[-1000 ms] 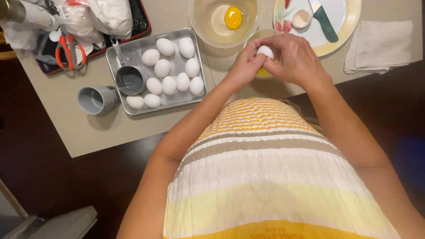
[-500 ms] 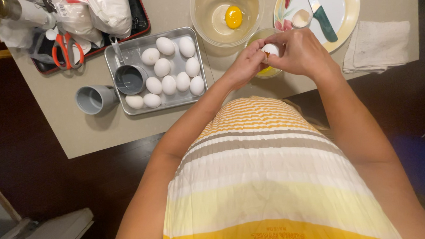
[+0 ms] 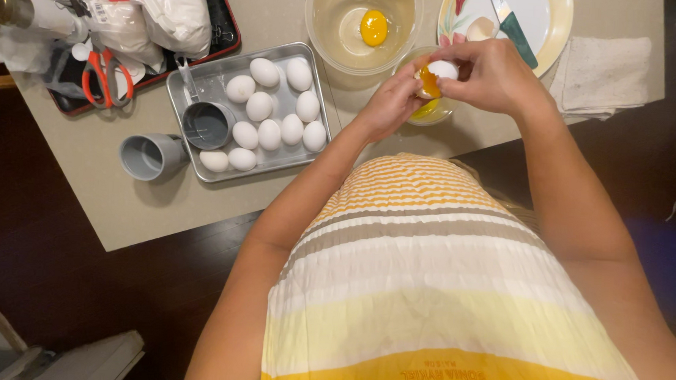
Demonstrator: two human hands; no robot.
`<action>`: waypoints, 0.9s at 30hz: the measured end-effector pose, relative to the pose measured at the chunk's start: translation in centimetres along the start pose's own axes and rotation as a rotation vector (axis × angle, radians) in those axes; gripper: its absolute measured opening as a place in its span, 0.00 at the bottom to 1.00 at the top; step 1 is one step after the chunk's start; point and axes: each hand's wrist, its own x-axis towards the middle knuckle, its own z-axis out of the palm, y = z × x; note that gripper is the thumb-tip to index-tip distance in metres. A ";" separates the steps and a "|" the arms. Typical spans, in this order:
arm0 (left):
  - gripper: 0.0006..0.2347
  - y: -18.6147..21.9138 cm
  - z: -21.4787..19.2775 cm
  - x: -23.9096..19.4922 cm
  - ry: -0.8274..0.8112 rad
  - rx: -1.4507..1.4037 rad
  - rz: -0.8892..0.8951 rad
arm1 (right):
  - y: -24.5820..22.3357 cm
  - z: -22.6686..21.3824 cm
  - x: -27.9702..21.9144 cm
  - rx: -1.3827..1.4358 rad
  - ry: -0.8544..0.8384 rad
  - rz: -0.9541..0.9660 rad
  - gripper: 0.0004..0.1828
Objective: The person separates egg yolks from whites by hand, cracking each egg against a tool and then transferring the yolk between the shell halves over a container. The egg whites are collected in one container while the yolks are placed into a separate bowl.
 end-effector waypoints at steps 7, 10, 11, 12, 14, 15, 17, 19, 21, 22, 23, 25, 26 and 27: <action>0.22 1.2 1.0 -0.8 -0.037 -0.084 0.034 | 0.2 -0.3 -0.6 0.291 -0.029 0.059 0.23; 0.22 1.6 1.7 -1.1 -0.058 -0.103 0.036 | 0.8 -0.3 -0.8 0.450 -0.053 0.045 0.23; 0.22 1.7 1.8 -1.2 -0.078 -0.120 0.048 | 1.0 -0.3 -0.8 0.450 -0.053 0.045 0.23; 0.22 1.7 1.8 -1.2 -0.079 -0.120 0.048 | 1.2 -0.3 -0.9 0.479 -0.058 0.043 0.22; 0.22 1.7 1.9 -1.2 -0.056 -0.095 0.060 | 1.5 -0.4 -1.1 0.508 -0.062 0.041 0.22; 0.22 1.6 1.9 -1.2 -0.056 -0.095 0.059 | 1.6 -0.5 -1.2 0.572 -0.078 0.040 0.22; 0.21 1.7 2.0 -1.2 -0.064 -0.101 0.088 | 1.8 -0.6 -1.2 0.636 -0.093 0.035 0.22; 0.20 1.8 2.1 -1.3 -0.071 -0.083 0.105 | 2.1 -0.7 -1.2 0.765 -0.094 -0.023 0.22; 0.19 1.9 2.2 -1.3 -0.079 -0.065 0.124 | 2.5 -0.7 -1.3 0.808 -0.078 0.033 0.22; 0.19 2.0 2.3 -1.3 -0.083 -0.054 0.132 | 2.8 -0.6 -1.3 0.850 -0.062 0.091 0.21; 0.19 2.0 2.3 -1.3 -0.087 -0.042 0.141 | 3.1 -0.4 -1.3 0.850 -0.063 0.091 0.21; 0.19 1.9 2.1 -1.1 -0.083 -0.029 0.141 | 3.8 0.0 -1.1 1.117 -0.048 0.116 0.21; 0.20 1.7 2.0 -1.1 -0.079 -0.017 0.142 | 4.3 0.1 -1.2 1.117 -0.048 0.116 0.21; 0.20 1.6 1.9 -1.0 -0.078 -0.017 0.142 | 4.7 0.1 -1.4 1.199 -0.021 0.152 0.22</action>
